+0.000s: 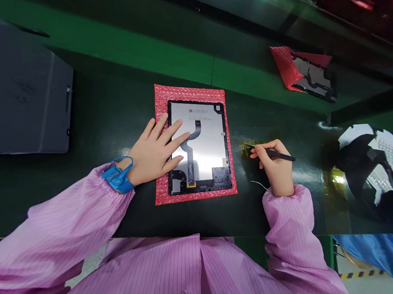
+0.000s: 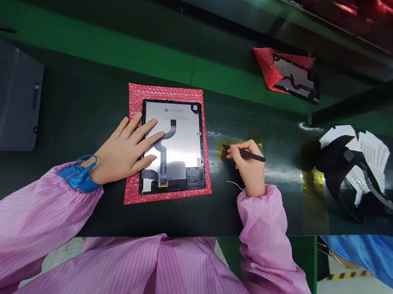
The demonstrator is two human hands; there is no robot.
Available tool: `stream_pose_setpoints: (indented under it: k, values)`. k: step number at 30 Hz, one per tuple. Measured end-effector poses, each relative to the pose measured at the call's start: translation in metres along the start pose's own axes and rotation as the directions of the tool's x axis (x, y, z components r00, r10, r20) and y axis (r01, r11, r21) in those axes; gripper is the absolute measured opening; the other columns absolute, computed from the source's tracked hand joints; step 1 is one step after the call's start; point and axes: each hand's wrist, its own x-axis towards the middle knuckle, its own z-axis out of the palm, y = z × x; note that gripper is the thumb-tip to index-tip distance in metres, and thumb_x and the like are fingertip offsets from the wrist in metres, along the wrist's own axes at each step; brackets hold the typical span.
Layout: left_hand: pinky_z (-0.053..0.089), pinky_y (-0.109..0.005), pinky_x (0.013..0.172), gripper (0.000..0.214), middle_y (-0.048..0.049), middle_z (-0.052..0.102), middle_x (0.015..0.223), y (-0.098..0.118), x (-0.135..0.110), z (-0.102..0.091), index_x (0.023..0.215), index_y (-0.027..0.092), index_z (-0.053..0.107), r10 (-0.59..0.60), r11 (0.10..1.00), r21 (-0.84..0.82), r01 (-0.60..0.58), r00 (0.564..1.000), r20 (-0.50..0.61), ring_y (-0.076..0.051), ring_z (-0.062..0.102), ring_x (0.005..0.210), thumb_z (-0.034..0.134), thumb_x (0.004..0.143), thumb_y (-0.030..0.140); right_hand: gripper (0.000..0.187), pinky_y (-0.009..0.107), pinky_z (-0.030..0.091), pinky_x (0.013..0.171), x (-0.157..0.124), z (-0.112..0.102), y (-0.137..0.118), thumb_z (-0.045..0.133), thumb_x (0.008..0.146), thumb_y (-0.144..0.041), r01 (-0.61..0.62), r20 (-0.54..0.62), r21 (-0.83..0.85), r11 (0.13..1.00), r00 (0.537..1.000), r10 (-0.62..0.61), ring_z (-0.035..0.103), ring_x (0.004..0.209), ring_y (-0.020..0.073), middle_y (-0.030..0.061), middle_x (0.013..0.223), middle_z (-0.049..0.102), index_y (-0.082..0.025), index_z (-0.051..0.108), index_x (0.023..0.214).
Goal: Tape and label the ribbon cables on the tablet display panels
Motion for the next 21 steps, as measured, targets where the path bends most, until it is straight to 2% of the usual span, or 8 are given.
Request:
stream_pose_setpoints:
  k: [6, 10, 13, 16, 18, 21]
  values:
    - [0.008, -0.070, 0.127, 0.063, -0.0111, 0.028, 0.175, 0.008, 0.002, 0.002, 0.160, 0.024, 0.046, -0.043, 0.996, -0.078, 0.042, 0.999, -0.017, -0.048, 0.012, 0.162, 0.052, 0.102, 0.049, 0.036, 0.022, 0.040, 0.042, -0.003, 0.001, 0.001, 0.080, 0.084, -0.051, 0.036, -0.061, 0.072, 0.997, 0.998, -0.031, 0.073, 0.064, 0.0173, 0.0027, 0.077, 0.074, -0.023, 0.057, 0.082]
    - [0.009, -0.070, 0.129, 0.062, -0.0140, 0.032, 0.173, 0.013, -0.006, -0.008, 0.156, 0.019, 0.050, -0.022, 0.949, -0.315, 0.003, 0.998, -0.059, -0.046, 0.010, 0.163, 0.058, 0.100, 0.045, 0.035, 0.023, 0.040, 0.044, -0.021, 0.010, -0.007, 0.079, 0.087, -0.048, 0.084, -0.105, 0.157, 0.984, 0.992, -0.068, 0.069, 0.060, 0.0148, 0.0002, 0.075, 0.071, -0.023, 0.055, 0.081]
    - [0.013, -0.063, 0.132, 0.046, -0.0107, 0.053, 0.161, 0.023, -0.019, -0.017, 0.146, 0.022, 0.062, 0.029, 0.832, -0.548, -0.084, 0.994, -0.109, -0.038, 0.027, 0.161, 0.056, 0.101, 0.031, 0.031, 0.023, 0.044, 0.047, -0.050, 0.024, -0.017, 0.077, 0.091, -0.042, 0.068, -0.033, 0.228, 0.971, 0.998, -0.062, 0.068, 0.059, 0.0132, -0.0009, 0.075, 0.071, -0.023, 0.055, 0.080]
    - [0.019, -0.056, 0.133, 0.040, -0.0060, 0.068, 0.146, 0.034, -0.032, -0.019, 0.135, 0.027, 0.071, 0.163, 0.726, -0.679, -0.110, 0.987, 0.013, -0.032, 0.047, 0.152, 0.056, 0.098, 0.024, 0.028, 0.023, 0.046, 0.044, -0.082, 0.040, -0.026, 0.076, 0.093, -0.039, 0.016, 0.074, 0.269, 0.963, 0.997, -0.037, 0.066, 0.054, 0.0123, -0.0009, 0.075, 0.072, -0.024, 0.057, 0.080]
    - [0.018, -0.054, 0.134, 0.042, -0.0045, 0.068, 0.146, 0.037, -0.037, -0.016, 0.136, 0.028, 0.070, 0.245, 0.719, -0.688, -0.099, 0.962, 0.118, -0.030, 0.050, 0.150, 0.054, 0.098, 0.023, 0.027, 0.023, 0.048, 0.043, -0.099, 0.047, -0.031, 0.075, 0.094, -0.038, -0.023, 0.118, 0.275, 0.961, 0.993, -0.010, 0.066, 0.054, 0.0126, -0.0008, 0.075, 0.072, -0.024, 0.057, 0.081]
    - [0.017, -0.051, 0.135, 0.046, -0.0043, 0.063, 0.152, 0.039, -0.039, -0.009, 0.144, 0.027, 0.065, 0.218, 0.744, -0.665, -0.060, 0.963, 0.157, -0.027, 0.051, 0.149, 0.050, 0.101, 0.024, 0.025, 0.024, 0.052, 0.044, -0.114, 0.055, -0.036, 0.074, 0.096, -0.037, -0.064, 0.147, 0.272, 0.960, 0.989, 0.024, 0.068, 0.056, 0.0135, -0.0004, 0.075, 0.072, -0.024, 0.059, 0.081]
